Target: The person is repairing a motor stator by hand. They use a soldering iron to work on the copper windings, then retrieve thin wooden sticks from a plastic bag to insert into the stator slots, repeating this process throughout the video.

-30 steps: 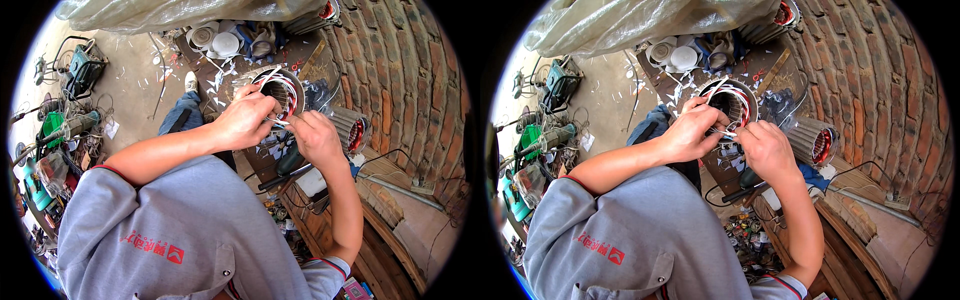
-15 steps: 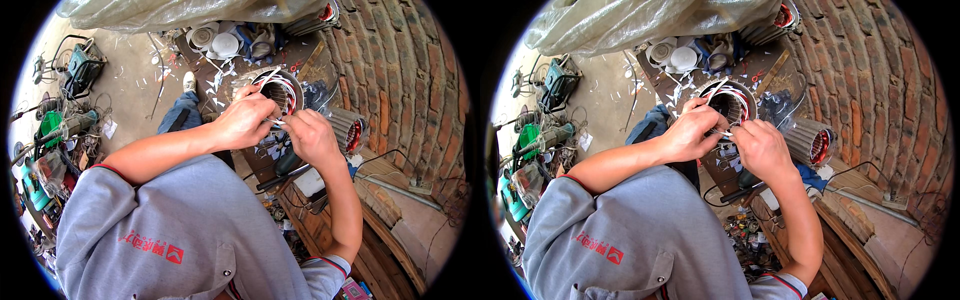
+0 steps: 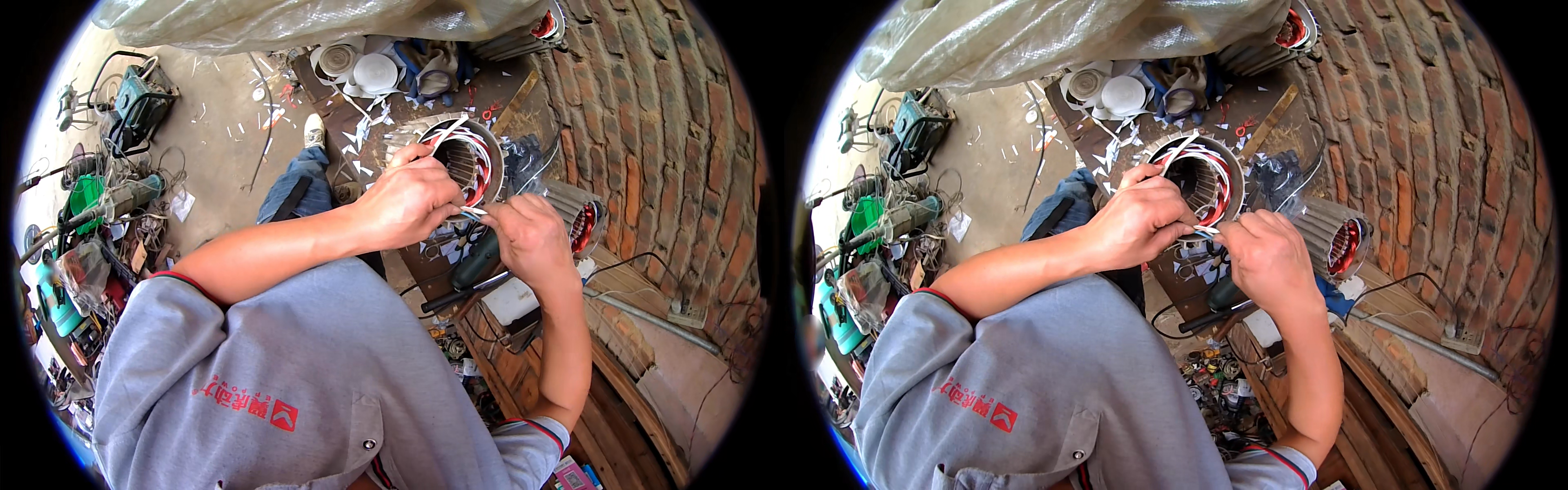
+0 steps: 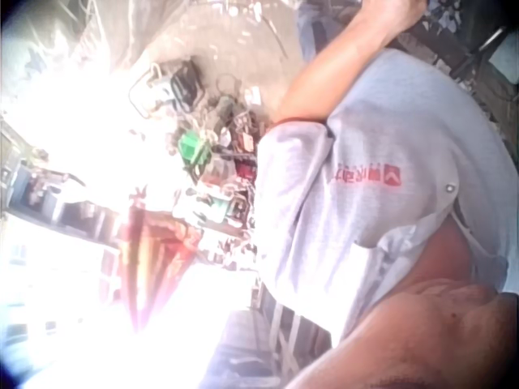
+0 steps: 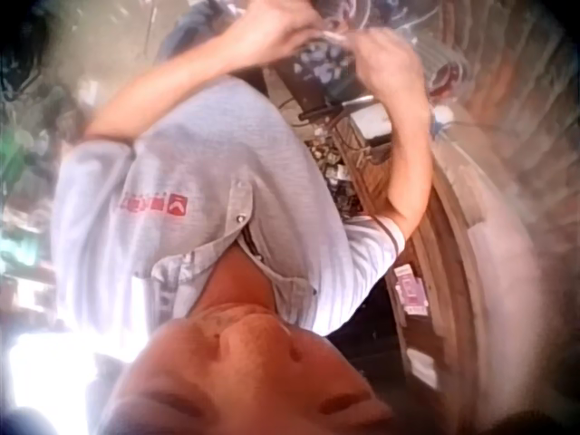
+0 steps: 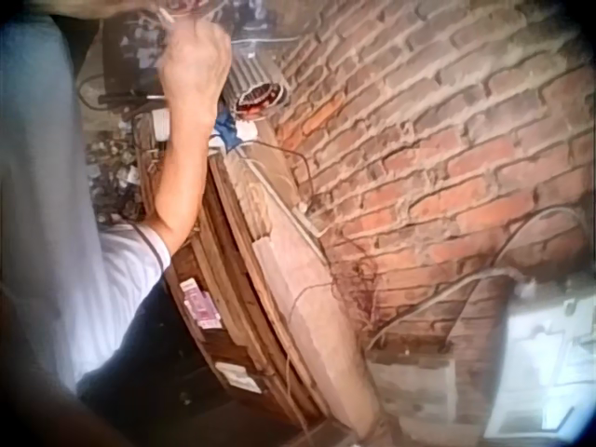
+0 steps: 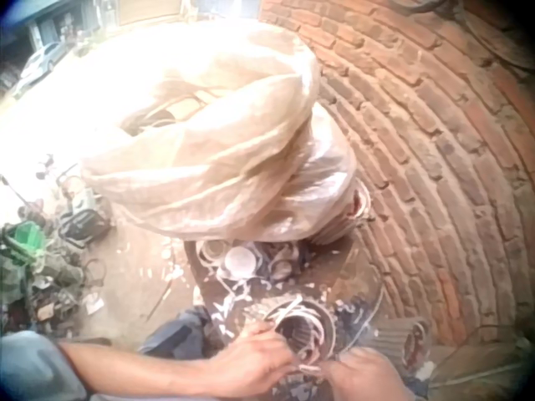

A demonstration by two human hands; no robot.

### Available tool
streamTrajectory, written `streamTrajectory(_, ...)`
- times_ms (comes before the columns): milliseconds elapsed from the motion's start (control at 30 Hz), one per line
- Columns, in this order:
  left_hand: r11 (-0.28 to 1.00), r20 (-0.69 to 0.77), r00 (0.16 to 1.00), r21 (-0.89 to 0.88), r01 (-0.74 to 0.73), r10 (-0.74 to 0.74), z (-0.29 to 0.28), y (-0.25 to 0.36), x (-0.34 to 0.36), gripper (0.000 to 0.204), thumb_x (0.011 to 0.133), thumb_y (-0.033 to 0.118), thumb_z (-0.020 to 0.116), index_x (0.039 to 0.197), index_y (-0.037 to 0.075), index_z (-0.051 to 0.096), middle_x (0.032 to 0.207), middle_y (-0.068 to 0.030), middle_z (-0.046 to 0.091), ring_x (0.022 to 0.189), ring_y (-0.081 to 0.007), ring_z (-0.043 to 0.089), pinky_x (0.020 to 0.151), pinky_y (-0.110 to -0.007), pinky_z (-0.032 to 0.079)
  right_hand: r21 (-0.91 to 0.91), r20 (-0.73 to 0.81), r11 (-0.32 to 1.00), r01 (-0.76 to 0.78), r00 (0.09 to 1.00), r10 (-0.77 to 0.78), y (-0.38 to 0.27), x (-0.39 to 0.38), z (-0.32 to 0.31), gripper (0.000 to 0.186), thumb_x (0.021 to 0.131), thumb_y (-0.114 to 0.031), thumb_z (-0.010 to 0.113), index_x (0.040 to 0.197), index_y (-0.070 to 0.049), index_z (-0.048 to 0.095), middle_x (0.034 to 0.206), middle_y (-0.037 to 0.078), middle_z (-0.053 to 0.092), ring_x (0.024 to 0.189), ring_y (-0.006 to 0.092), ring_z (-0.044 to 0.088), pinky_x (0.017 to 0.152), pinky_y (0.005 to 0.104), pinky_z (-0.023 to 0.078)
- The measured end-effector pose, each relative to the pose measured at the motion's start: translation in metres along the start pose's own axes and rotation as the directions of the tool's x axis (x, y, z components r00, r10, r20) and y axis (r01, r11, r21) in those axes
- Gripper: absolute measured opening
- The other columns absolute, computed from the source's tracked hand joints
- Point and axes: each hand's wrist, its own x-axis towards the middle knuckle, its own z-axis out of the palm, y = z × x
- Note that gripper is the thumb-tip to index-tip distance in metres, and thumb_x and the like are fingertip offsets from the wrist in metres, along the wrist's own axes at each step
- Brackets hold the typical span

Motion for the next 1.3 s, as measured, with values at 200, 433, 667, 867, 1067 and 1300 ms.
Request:
streamTrajectory(200, 1.000, -0.021, 1.000, -0.004, -0.012, 0.012, 0.002, -0.002, -0.001, 0.014, 0.082, 0.010, 0.078, 0.095, 0.012, 0.071, 0.087, -0.0022, 0.066, 0.097, -0.0218, 0.063, 0.105, -0.045, 0.037, 0.007, -0.076, 0.991, -0.131, 0.989, 0.131, 0.018, -0.026, -0.045, 0.010, 0.079, -0.003, 0.077, 0.088, -0.002, 0.071, 0.075, 0.011, 0.062, 0.072, 0.0308, 0.060, 0.067, 0.0405, 0.047)
streamTrajectory(433, 1.000, 0.006, 1.000, -0.001, -0.013, 0.013, -0.002, 0.000, 0.002, 0.014, 0.082, 0.009, 0.077, 0.094, 0.012, 0.071, 0.086, -0.0023, 0.065, 0.094, -0.0225, 0.063, 0.105, -0.044, 0.037, 0.079, -0.100, 0.991, -0.112, 0.988, 0.119, 0.012, -0.027, -0.021, 0.017, 0.079, -0.009, 0.079, 0.095, -0.007, 0.073, 0.075, 0.006, 0.060, 0.072, 0.0264, 0.057, 0.066, 0.0380, 0.044)
streamTrajectory(667, 1.000, 0.008, 1.000, 0.001, -0.013, 0.013, -0.004, 0.001, 0.002, 0.014, 0.082, 0.010, 0.077, 0.094, 0.012, 0.071, 0.086, -0.0028, 0.064, 0.093, -0.0228, 0.063, 0.103, -0.044, 0.038, 0.052, -0.110, 0.994, -0.101, 0.988, 0.106, 0.013, -0.016, -0.008, 0.015, 0.081, -0.012, 0.078, 0.095, -0.010, 0.074, 0.076, 0.003, 0.061, 0.073, 0.0246, 0.057, 0.068, 0.0371, 0.043)
streamTrajectory(867, 1.000, -0.008, 1.000, 0.008, -0.027, 0.027, -0.002, 0.001, 0.002, 0.014, 0.082, 0.010, 0.077, 0.094, 0.012, 0.070, 0.086, -0.0028, 0.065, 0.093, -0.0227, 0.063, 0.102, -0.043, 0.038, 0.053, -0.081, 0.994, -0.100, 0.991, 0.104, 0.011, -0.012, -0.006, 0.012, 0.082, -0.013, 0.077, 0.094, -0.010, 0.074, 0.077, 0.003, 0.061, 0.075, 0.0244, 0.058, 0.069, 0.0372, 0.044)
streamTrajectory(1067, 1.000, -0.003, 1.000, 0.009, -0.024, 0.025, -0.003, 0.001, 0.002, 0.014, 0.082, 0.010, 0.077, 0.094, 0.012, 0.071, 0.087, -0.0026, 0.066, 0.094, -0.0223, 0.063, 0.102, -0.043, 0.038, 0.063, -0.036, 0.995, -0.080, 0.996, 0.083, 0.010, -0.007, -0.006, 0.011, 0.083, -0.012, 0.076, 0.093, -0.008, 0.074, 0.076, 0.005, 0.061, 0.076, 0.0257, 0.058, 0.071, 0.0380, 0.045)
streamTrajectory(1300, 0.999, -0.018, 0.999, -0.006, -0.032, 0.032, -0.002, 0.001, 0.002, 0.013, 0.082, 0.010, 0.076, 0.094, 0.011, 0.071, 0.087, -0.0027, 0.066, 0.094, -0.0223, 0.063, 0.103, -0.043, 0.038, 0.117, -0.038, 0.990, -0.081, 0.996, 0.086, 0.012, -0.010, 0.001, 0.011, 0.082, -0.009, 0.076, 0.092, -0.006, 0.073, 0.077, 0.006, 0.063, 0.075, 0.0273, 0.058, 0.071, 0.0385, 0.046)
